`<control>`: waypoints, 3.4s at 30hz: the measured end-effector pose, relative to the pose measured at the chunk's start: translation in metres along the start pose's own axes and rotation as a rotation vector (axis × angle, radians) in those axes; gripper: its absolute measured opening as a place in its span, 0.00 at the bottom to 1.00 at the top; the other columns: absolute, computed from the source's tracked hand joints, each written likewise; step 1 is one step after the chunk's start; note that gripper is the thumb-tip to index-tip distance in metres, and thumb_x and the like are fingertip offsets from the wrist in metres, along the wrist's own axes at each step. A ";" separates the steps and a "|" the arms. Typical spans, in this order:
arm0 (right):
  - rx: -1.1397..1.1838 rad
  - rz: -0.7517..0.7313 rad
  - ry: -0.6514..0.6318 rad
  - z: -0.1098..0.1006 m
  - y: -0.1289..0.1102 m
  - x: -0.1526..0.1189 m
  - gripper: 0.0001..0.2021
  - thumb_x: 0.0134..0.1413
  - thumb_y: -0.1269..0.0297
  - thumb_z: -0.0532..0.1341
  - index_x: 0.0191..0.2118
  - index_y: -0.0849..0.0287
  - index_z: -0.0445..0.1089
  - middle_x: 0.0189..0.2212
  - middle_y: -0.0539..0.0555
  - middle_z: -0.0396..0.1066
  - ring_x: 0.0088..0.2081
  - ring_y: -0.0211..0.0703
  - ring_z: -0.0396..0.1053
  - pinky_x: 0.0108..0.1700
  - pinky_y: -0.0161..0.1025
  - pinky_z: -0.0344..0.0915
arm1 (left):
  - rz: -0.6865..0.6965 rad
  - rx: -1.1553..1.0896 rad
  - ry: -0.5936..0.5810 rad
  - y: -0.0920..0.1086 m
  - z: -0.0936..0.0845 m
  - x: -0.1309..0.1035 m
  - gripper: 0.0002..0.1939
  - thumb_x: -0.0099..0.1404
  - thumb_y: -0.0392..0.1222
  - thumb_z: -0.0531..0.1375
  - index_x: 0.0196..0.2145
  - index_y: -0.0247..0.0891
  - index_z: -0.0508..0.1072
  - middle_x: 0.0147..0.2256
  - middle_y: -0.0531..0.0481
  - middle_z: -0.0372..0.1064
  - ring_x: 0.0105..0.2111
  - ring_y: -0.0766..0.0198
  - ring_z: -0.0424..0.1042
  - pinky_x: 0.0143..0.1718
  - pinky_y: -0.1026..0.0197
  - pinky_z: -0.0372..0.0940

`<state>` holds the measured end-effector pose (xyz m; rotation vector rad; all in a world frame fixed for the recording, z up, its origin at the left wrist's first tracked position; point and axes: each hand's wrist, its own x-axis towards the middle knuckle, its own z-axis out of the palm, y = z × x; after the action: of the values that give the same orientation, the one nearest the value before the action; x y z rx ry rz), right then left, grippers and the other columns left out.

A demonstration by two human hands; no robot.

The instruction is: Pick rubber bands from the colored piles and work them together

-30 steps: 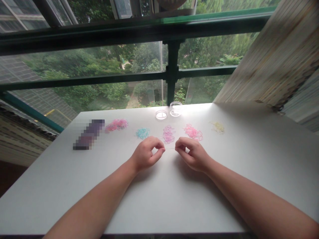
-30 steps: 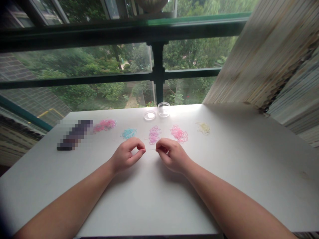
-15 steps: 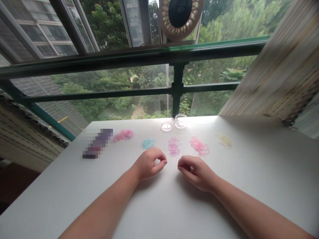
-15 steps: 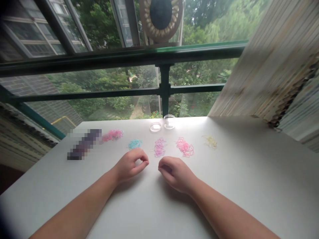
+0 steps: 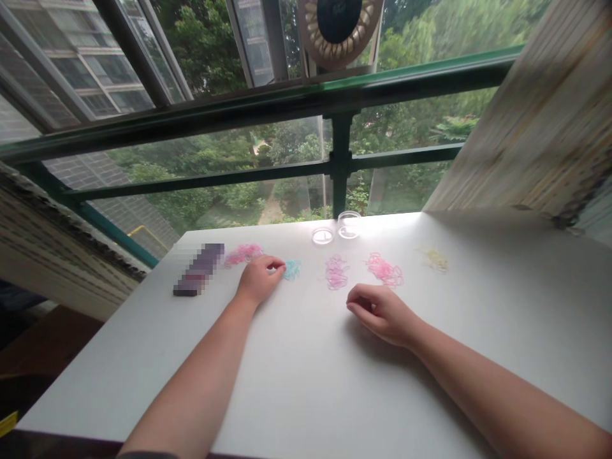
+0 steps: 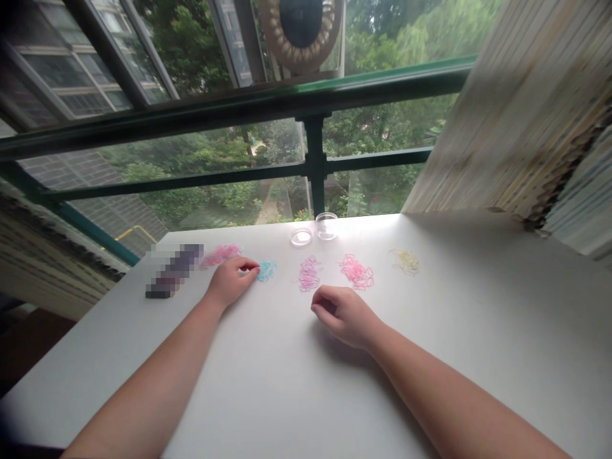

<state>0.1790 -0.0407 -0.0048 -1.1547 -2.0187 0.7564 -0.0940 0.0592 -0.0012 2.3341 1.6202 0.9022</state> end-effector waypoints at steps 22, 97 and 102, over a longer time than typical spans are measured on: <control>-0.007 0.004 -0.004 0.001 0.000 0.000 0.04 0.51 0.70 0.56 0.28 0.59 0.64 0.19 0.46 0.62 0.22 0.33 0.57 0.25 0.31 0.53 | 0.026 -0.037 -0.015 0.002 0.001 -0.002 0.11 0.58 0.45 0.57 0.33 0.38 0.77 0.32 0.49 0.74 0.33 0.62 0.71 0.39 0.60 0.64; 0.035 0.018 -0.017 0.003 0.006 0.005 0.06 0.52 0.66 0.54 0.27 0.59 0.63 0.20 0.47 0.62 0.23 0.35 0.58 0.26 0.33 0.55 | -0.633 0.300 0.150 -0.051 -0.019 -0.023 0.24 0.54 0.47 0.56 0.49 0.39 0.69 0.53 0.38 0.62 0.54 0.41 0.58 0.53 0.45 0.55; 0.029 0.023 -0.015 0.003 0.006 0.005 0.06 0.52 0.65 0.54 0.27 0.59 0.63 0.20 0.47 0.62 0.23 0.35 0.59 0.27 0.33 0.56 | -0.649 0.314 0.129 -0.050 -0.019 -0.021 0.26 0.54 0.49 0.56 0.49 0.37 0.69 0.54 0.37 0.61 0.54 0.40 0.57 0.52 0.44 0.56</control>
<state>0.1776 -0.0342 -0.0097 -1.1601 -2.0035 0.8054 -0.1494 0.0567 -0.0161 1.7101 2.5020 0.6907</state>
